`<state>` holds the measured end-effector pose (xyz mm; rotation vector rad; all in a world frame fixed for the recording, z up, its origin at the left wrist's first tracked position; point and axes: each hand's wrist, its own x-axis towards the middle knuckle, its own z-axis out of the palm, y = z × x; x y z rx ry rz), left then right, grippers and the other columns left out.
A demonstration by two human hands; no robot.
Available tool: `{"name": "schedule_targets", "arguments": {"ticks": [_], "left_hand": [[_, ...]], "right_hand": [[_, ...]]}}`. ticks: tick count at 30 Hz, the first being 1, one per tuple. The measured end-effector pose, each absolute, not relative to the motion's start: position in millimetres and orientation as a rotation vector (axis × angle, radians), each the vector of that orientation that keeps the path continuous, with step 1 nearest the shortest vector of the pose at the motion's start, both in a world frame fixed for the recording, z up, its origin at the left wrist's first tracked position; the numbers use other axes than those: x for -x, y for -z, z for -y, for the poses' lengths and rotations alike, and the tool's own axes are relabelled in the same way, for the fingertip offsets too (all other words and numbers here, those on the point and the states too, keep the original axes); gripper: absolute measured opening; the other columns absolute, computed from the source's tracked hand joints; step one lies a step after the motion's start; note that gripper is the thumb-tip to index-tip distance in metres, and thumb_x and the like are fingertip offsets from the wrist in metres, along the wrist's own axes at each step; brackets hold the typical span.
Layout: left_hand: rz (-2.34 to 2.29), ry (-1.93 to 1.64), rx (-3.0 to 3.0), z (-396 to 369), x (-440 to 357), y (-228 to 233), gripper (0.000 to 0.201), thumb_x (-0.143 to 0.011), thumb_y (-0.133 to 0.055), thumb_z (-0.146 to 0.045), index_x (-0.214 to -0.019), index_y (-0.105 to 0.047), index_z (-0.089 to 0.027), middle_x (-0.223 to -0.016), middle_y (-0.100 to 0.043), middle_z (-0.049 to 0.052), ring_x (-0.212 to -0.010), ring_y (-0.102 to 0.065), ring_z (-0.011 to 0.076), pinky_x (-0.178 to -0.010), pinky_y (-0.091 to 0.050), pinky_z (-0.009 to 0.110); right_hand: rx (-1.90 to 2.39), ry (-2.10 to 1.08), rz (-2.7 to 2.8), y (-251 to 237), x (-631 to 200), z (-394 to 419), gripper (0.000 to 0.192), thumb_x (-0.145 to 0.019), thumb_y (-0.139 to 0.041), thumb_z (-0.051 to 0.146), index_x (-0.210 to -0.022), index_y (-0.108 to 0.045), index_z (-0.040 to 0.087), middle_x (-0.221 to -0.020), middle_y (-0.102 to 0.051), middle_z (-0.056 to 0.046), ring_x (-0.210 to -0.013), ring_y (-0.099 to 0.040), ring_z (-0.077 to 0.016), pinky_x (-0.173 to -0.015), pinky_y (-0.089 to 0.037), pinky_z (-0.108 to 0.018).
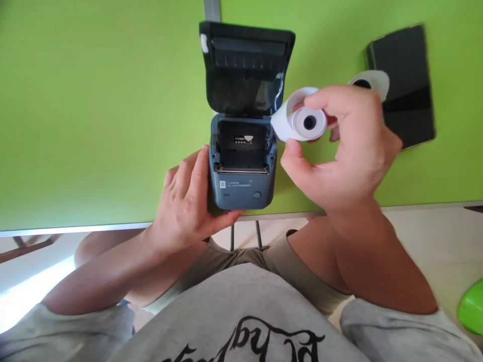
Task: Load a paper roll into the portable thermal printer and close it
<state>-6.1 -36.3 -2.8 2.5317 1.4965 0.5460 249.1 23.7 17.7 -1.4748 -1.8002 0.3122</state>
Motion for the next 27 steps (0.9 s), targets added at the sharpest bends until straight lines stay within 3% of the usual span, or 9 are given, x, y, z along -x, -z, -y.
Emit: {"name": "schedule_targets", "arguments": {"ticks": [3,5,9,13,17,20,24,27], "left_hand": [[-1.486,-0.561,-2.522,36.1,5.3,3.4,0.098,-0.095,-0.049,-0.072,-0.151,-0.034,0.007,-0.139,-0.061,0.029,-0.125,-0.062,0.0324,-0.097,-0.046,0.04],[-1.482,-0.573,-2.512,35.8,4.8,3.5,0.099,-0.094,-0.049,-0.073,-0.152,-0.033,0.005,-0.14,-0.06,0.028,-0.126,-0.061,0.0328,-0.098,-0.046,0.041],[-1.482,-0.581,-2.505,35.4,3.7,2.6,0.099,-0.094,-0.051,-0.072,-0.151,-0.034,0.006,-0.14,-0.059,0.029,-0.129,-0.06,0.0334,-0.101,-0.046,0.041],[-1.477,-0.571,-2.497,35.3,3.9,2.1,0.099,-0.094,-0.052,-0.072,-0.151,-0.033,0.005,-0.14,-0.06,0.029,-0.129,-0.06,0.0335,-0.101,-0.046,0.041],[-1.481,-0.572,-2.478,35.5,4.9,3.1,0.1,-0.092,-0.055,-0.072,-0.155,-0.029,0.002,-0.142,-0.059,0.027,-0.128,-0.06,0.0337,-0.1,-0.047,0.041],[-1.49,-0.561,-2.482,36.1,5.1,3.4,0.099,-0.093,-0.054,-0.071,-0.155,-0.028,0.001,-0.142,-0.059,0.027,-0.127,-0.06,0.0335,-0.099,-0.047,0.041],[-1.48,-0.554,-2.46,36.8,5.4,3.2,0.1,-0.092,-0.055,-0.07,-0.157,-0.026,0.0,-0.144,-0.058,0.027,-0.129,-0.059,0.0339,-0.101,-0.046,0.041],[-1.476,-0.559,-2.456,36.8,5.4,3.4,0.102,-0.091,-0.055,-0.071,-0.159,-0.023,-0.002,-0.144,-0.058,0.027,-0.129,-0.059,0.0341,-0.101,-0.048,0.042]], "right_hand": [[1.37,-0.303,1.929,-16.6,-248.8,-26.5,0.044,-0.078,-0.062,0.034,-0.122,-0.063,0.027,-0.101,-0.07,0.001,-0.072,-0.062,-0.0082,-0.061,-0.046,-0.029],[1.289,-0.387,1.923,-16.1,-245.2,-27.9,0.042,-0.083,-0.057,0.031,-0.124,-0.06,0.026,-0.096,-0.067,0.0,-0.068,-0.055,-0.0063,-0.058,-0.043,-0.027],[1.321,-0.546,1.927,-13.9,-231.6,-27.5,0.027,-0.091,-0.057,0.031,-0.118,-0.058,0.025,-0.097,-0.067,0.002,-0.068,-0.053,-0.0054,-0.06,-0.047,-0.024],[1.468,-0.534,1.904,-12.3,-226.8,-29.4,0.025,-0.091,-0.066,0.038,-0.112,-0.06,0.025,-0.106,-0.067,0.002,-0.089,-0.066,-0.0111,-0.076,-0.057,-0.032],[1.464,-0.513,1.889,-11.7,-232.4,-33.9,0.023,-0.093,-0.066,0.043,-0.11,-0.061,0.029,-0.099,-0.068,0.006,-0.082,-0.063,-0.007,-0.074,-0.054,-0.029],[1.412,-0.411,1.902,-10.2,-235.2,-33.4,0.025,-0.092,-0.068,0.044,-0.112,-0.06,0.03,-0.098,-0.068,0.007,-0.08,-0.063,-0.0065,-0.072,-0.053,-0.027],[1.436,-0.1,1.997,-7.7,-235.7,-29.6,0.024,-0.091,-0.067,0.036,-0.113,-0.061,0.028,-0.102,-0.071,0.005,-0.092,-0.071,-0.0142,-0.08,-0.06,-0.034],[1.445,-0.039,2.063,-7.5,-236.4,-29.8,0.028,-0.089,-0.067,0.03,-0.115,-0.059,0.029,-0.105,-0.071,0.004,-0.095,-0.073,-0.016,-0.082,-0.063,-0.035]]}}
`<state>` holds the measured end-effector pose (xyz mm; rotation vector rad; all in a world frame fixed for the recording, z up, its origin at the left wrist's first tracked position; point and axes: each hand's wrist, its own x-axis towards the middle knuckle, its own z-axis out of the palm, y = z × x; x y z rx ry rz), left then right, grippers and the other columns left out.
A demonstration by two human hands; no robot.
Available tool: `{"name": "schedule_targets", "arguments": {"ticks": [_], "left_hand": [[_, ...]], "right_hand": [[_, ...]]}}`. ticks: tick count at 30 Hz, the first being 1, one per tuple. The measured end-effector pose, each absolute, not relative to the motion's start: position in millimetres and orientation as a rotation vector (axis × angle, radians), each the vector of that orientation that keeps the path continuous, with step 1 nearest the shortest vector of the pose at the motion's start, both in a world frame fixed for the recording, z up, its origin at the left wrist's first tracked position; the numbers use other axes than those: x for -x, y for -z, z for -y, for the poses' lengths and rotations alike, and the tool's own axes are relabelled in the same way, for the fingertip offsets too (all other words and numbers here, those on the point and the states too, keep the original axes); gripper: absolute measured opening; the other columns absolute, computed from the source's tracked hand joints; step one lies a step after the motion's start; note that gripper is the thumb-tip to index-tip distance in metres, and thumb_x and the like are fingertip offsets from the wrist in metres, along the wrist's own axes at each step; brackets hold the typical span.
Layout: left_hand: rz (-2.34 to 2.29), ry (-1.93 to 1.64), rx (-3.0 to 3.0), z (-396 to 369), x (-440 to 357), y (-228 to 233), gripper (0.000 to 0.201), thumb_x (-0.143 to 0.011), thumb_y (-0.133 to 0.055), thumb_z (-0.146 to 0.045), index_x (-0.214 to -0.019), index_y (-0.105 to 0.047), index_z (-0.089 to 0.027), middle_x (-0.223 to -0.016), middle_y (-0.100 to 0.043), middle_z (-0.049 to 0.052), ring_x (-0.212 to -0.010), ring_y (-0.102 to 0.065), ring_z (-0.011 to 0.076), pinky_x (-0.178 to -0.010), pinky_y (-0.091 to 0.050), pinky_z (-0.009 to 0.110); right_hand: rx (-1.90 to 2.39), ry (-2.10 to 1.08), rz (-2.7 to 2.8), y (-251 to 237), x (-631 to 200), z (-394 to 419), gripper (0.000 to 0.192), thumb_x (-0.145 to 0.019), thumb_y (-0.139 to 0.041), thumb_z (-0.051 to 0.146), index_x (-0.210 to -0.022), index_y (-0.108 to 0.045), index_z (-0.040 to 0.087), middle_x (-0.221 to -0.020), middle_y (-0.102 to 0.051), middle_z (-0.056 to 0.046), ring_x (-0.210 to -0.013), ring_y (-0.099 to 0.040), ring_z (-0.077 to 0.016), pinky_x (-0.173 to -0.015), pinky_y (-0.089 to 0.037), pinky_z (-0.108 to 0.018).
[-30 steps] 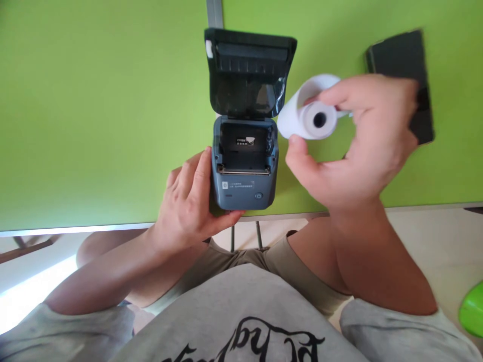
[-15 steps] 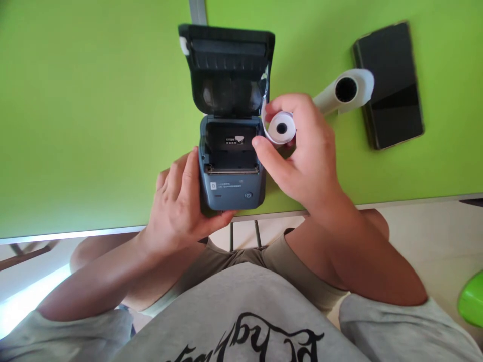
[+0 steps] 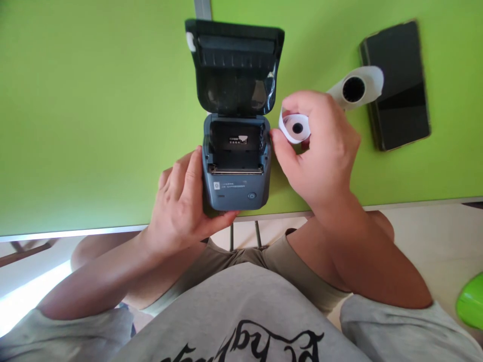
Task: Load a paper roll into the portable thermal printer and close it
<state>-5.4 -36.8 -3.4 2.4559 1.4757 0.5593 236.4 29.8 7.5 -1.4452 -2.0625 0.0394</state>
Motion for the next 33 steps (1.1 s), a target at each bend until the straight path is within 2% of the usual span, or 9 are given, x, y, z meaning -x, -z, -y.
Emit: {"name": "schedule_targets", "arguments": {"ticks": [5,8,13,17,19,22,25,30,33], "left_hand": [[-1.483,-0.552,-2.464,35.8,4.4,3.2,0.101,-0.092,-0.055,-0.07,-0.159,-0.022,-0.002,-0.144,-0.058,0.027,-0.13,-0.059,0.034,-0.101,-0.047,0.042],[-1.498,-0.54,-2.488,35.4,3.6,2.6,0.098,-0.093,-0.052,-0.071,-0.156,-0.026,0.0,-0.142,-0.059,0.028,-0.129,-0.059,0.0335,-0.1,-0.047,0.041],[-1.497,-0.536,-2.496,35.5,3.3,2.3,0.097,-0.094,-0.051,-0.07,-0.156,-0.026,0.0,-0.142,-0.06,0.028,-0.129,-0.06,0.0336,-0.101,-0.048,0.042],[-1.501,-0.543,-2.481,36.1,3.0,2.6,0.101,-0.092,-0.053,-0.071,-0.159,-0.022,-0.003,-0.143,-0.059,0.027,-0.13,-0.06,0.0345,-0.1,-0.047,0.042],[-1.505,-0.545,-2.486,36.2,3.0,2.6,0.101,-0.092,-0.053,-0.071,-0.158,-0.023,-0.002,-0.143,-0.059,0.027,-0.13,-0.06,0.034,-0.101,-0.047,0.041],[-1.5,-0.537,-2.489,36.1,3.5,2.5,0.101,-0.092,-0.052,-0.072,-0.158,-0.023,-0.001,-0.143,-0.059,0.027,-0.13,-0.059,0.0336,-0.101,-0.047,0.042],[-1.491,-0.538,-2.469,36.1,4.2,2.4,0.102,-0.092,-0.054,-0.071,-0.16,-0.02,-0.002,-0.144,-0.058,0.027,-0.13,-0.059,0.0345,-0.102,-0.047,0.042],[-1.493,-0.536,-2.478,36.4,4.4,2.2,0.1,-0.093,-0.051,-0.072,-0.158,-0.022,-0.001,-0.143,-0.059,0.027,-0.128,-0.06,0.0339,-0.099,-0.047,0.042],[-1.498,-0.528,-2.494,36.4,4.5,2.3,0.099,-0.094,-0.048,-0.073,-0.156,-0.026,0.001,-0.142,-0.059,0.028,-0.128,-0.06,0.0335,-0.1,-0.047,0.041]], "right_hand": [[1.477,-0.147,2.083,-8.6,-239.1,-32.0,0.041,-0.085,-0.068,0.025,-0.122,-0.052,0.029,-0.106,-0.071,0.003,-0.097,-0.073,-0.0167,-0.085,-0.063,-0.036],[1.568,-0.19,2.123,-6.7,-242.2,-32.0,0.047,-0.085,-0.07,0.03,-0.128,-0.05,0.031,-0.104,-0.07,0.001,-0.095,-0.072,-0.018,-0.083,-0.063,-0.038],[1.515,-0.169,2.13,1.5,-250.0,-34.2,0.052,-0.082,-0.075,0.041,-0.126,-0.052,0.024,-0.114,-0.065,-0.004,-0.094,-0.066,-0.0175,-0.082,-0.06,-0.04],[1.445,-0.172,2.08,6.7,-250.7,-35.2,0.054,-0.083,-0.073,0.044,-0.128,-0.048,0.026,-0.1,-0.06,-0.001,-0.084,-0.062,-0.0146,-0.075,-0.056,-0.036],[1.398,-0.278,2.041,8.0,-248.7,-34.2,0.056,-0.084,-0.071,0.038,-0.132,-0.043,0.027,-0.101,-0.061,-0.002,-0.09,-0.064,-0.0163,-0.079,-0.058,-0.037],[1.337,-0.449,2.039,7.0,-245.0,-31.8,0.062,-0.084,-0.066,0.024,-0.139,-0.037,0.028,-0.115,-0.065,-0.005,-0.104,-0.068,-0.0183,-0.088,-0.06,-0.039],[1.372,-0.36,2.18,3.3,-243.4,-30.4,0.059,-0.083,-0.061,0.015,-0.137,-0.041,0.028,-0.119,-0.066,-0.004,-0.111,-0.067,-0.0183,-0.095,-0.061,-0.038],[1.382,-0.184,2.262,2.0,-245.7,-31.8,0.05,-0.081,-0.063,0.02,-0.129,-0.05,0.024,-0.115,-0.055,-0.007,-0.108,-0.061,-0.0221,-0.09,-0.061,-0.044],[1.384,-0.238,2.199,4.7,-246.3,-31.9,0.053,-0.083,-0.063,0.02,-0.134,-0.047,0.024,-0.12,-0.059,-0.008,-0.114,-0.064,-0.0218,-0.095,-0.062,-0.043]]}}
